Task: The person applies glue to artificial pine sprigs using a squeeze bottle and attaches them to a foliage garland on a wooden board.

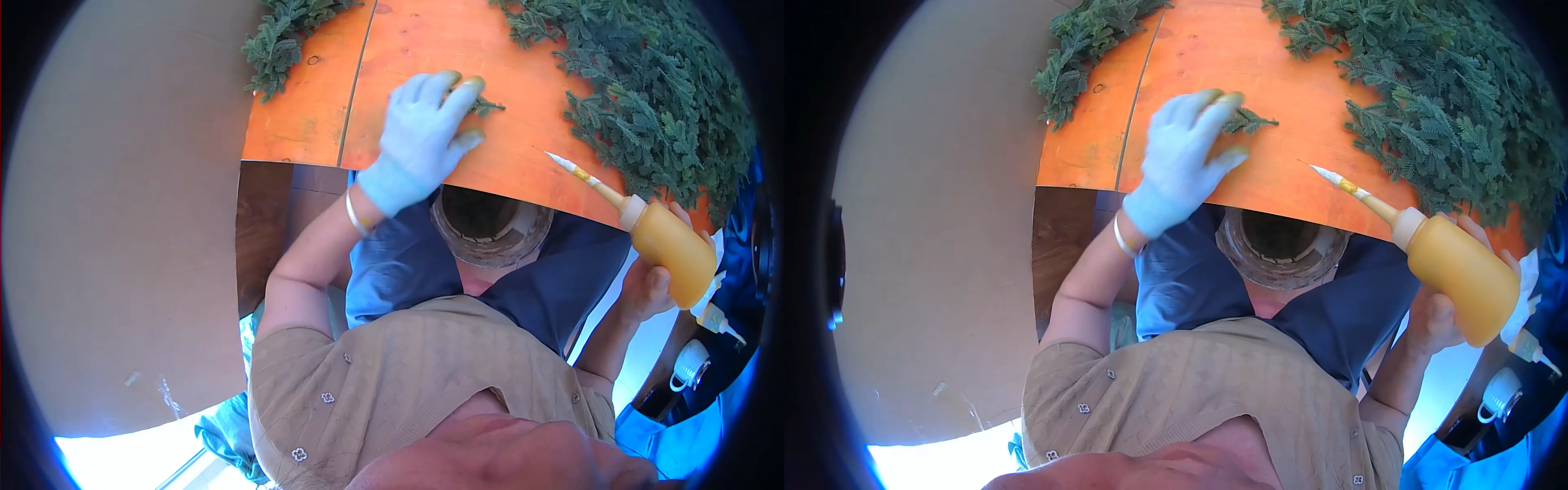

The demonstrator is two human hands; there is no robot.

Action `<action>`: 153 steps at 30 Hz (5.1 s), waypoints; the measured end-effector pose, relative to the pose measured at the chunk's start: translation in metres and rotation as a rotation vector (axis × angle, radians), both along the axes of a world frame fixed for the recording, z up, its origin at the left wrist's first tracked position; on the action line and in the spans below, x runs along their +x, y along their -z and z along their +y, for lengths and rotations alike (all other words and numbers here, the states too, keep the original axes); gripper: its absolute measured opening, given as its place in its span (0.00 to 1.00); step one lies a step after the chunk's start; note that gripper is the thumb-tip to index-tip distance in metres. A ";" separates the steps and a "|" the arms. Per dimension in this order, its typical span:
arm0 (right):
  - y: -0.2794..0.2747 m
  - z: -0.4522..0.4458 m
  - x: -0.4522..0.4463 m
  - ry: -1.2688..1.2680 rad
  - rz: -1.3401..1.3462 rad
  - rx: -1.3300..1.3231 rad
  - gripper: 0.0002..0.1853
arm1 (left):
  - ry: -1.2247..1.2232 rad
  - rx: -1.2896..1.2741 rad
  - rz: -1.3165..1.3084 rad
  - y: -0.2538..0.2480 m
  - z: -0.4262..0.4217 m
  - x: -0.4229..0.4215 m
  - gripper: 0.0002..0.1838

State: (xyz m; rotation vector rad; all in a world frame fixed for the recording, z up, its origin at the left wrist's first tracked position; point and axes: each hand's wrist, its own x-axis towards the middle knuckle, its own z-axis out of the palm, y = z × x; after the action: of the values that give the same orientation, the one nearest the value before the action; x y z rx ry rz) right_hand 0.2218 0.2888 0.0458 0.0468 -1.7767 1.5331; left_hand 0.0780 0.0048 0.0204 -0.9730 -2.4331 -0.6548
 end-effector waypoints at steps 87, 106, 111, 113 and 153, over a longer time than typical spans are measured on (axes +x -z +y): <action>0.012 -0.025 -0.019 -0.184 -0.092 0.157 0.44 | 0.055 -0.215 -0.093 0.017 -0.024 0.041 0.21; 0.023 0.026 0.068 0.171 -0.085 0.030 0.43 | 0.356 -0.436 -0.303 -0.007 0.015 0.094 0.13; 0.020 0.028 0.078 0.196 -0.028 0.016 0.43 | 0.188 -0.062 0.087 -0.013 0.088 -0.017 0.20; 0.017 0.031 0.083 0.243 -0.032 0.043 0.44 | 0.152 -0.040 0.105 0.003 0.115 -0.051 0.18; 0.021 0.011 0.030 0.064 0.049 -0.027 0.42 | -0.072 -0.148 0.365 -0.031 -0.008 0.032 0.15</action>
State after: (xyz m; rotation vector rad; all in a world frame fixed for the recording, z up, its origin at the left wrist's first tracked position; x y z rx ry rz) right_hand 0.2522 0.2997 0.0246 0.0140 -1.7029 1.4976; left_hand 0.1096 -0.0032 0.0513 -0.9605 -2.2005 -0.2474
